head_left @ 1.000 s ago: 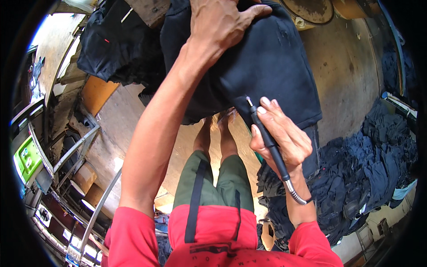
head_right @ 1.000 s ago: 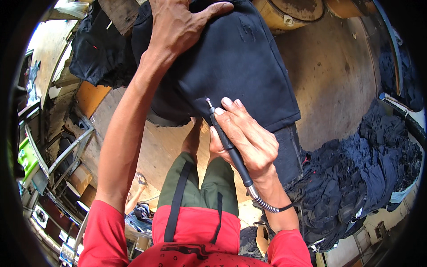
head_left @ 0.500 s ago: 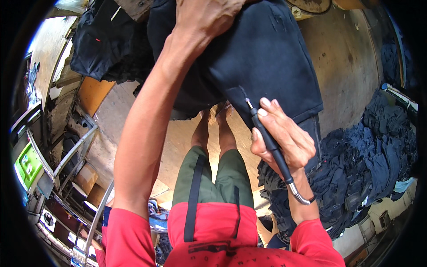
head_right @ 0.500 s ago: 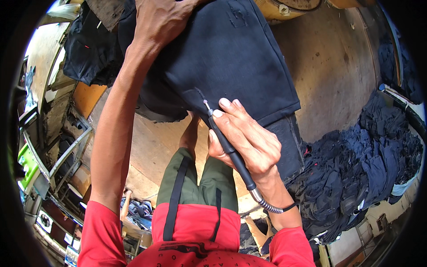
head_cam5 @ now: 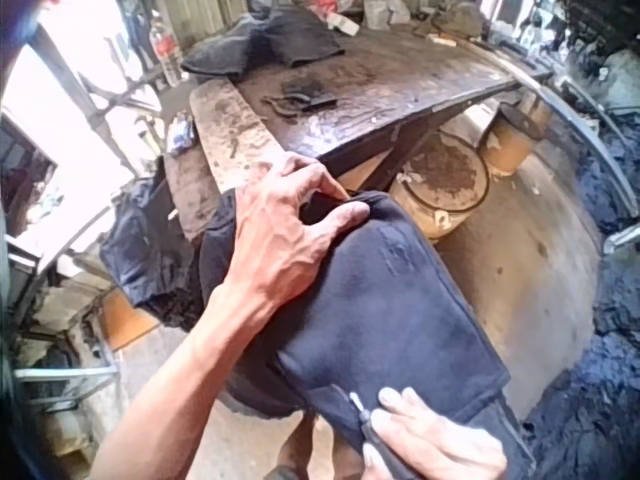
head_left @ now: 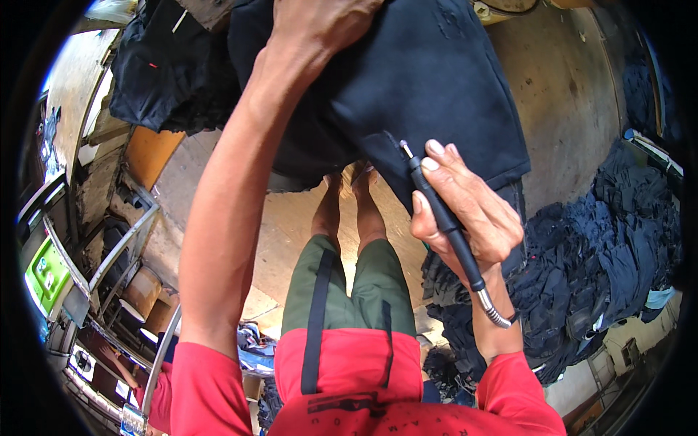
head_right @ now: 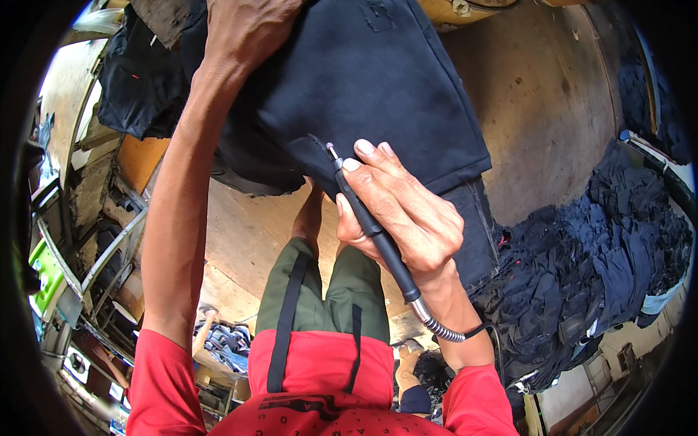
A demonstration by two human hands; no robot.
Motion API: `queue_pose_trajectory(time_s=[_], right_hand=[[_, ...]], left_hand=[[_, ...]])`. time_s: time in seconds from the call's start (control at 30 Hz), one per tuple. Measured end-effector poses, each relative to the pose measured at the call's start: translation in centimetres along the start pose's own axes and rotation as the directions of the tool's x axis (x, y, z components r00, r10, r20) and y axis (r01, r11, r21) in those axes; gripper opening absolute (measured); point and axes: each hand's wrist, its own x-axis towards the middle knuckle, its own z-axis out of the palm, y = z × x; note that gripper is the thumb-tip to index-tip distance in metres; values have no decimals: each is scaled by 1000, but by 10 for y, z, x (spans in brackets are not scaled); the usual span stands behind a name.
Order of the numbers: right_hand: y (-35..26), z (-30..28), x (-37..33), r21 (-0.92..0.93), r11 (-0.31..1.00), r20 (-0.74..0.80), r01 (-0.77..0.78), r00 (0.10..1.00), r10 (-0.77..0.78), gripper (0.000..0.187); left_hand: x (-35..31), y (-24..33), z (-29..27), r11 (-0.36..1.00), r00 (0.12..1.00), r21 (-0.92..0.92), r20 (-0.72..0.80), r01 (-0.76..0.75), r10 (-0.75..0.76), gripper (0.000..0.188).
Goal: The person uses a rotary tool to distress black pants by grinding along seams and fabric surfaces. They repeatedly reposition the pants to access different areas, including the hem and pockets, and continue the process throughout the clip.
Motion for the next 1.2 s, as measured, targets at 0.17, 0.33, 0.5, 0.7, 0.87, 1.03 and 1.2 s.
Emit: queue_pose_trajectory(time_s=[0.17, 0.33, 0.5, 0.7, 0.87, 1.03, 1.2], right_hand=[[-2, -4, -3, 1, 1000, 8, -8, 1000, 8, 28], [-3, -10, -10, -5, 1000, 24, -24, 999, 24, 30], [-2, -11, -17, -5, 999, 21, -34, 999, 34, 30], [-3, -17, -24, -1, 998, 30, -57, 998, 57, 29], [3, -17, -23, 35, 998, -55, -56, 997, 57, 29], [9, -13, -23, 18, 1000, -18, -15, 1000, 16, 29], [3, -32, -46, 16, 990, 16, -140, 990, 140, 35]], left_hand=[[-1, 2, 0, 999, 1000, 31, -14, -21, 21, 31], [-1, 3, -1, 1000, 1000, 20, 6, 17, -17, 31], [-1, 3, -1, 999, 1000, 34, -4, -18, 19, 31], [0, 2, -1, 999, 1000, 37, 13, -1, 0, 30], [0, 3, 0, 997, 999, 60, -25, -42, 43, 31], [0, 1, -1, 999, 1000, 35, 9, -1, 1, 31], [3, 0, 1, 999, 1000, 53, -3, -8, 8, 31]])
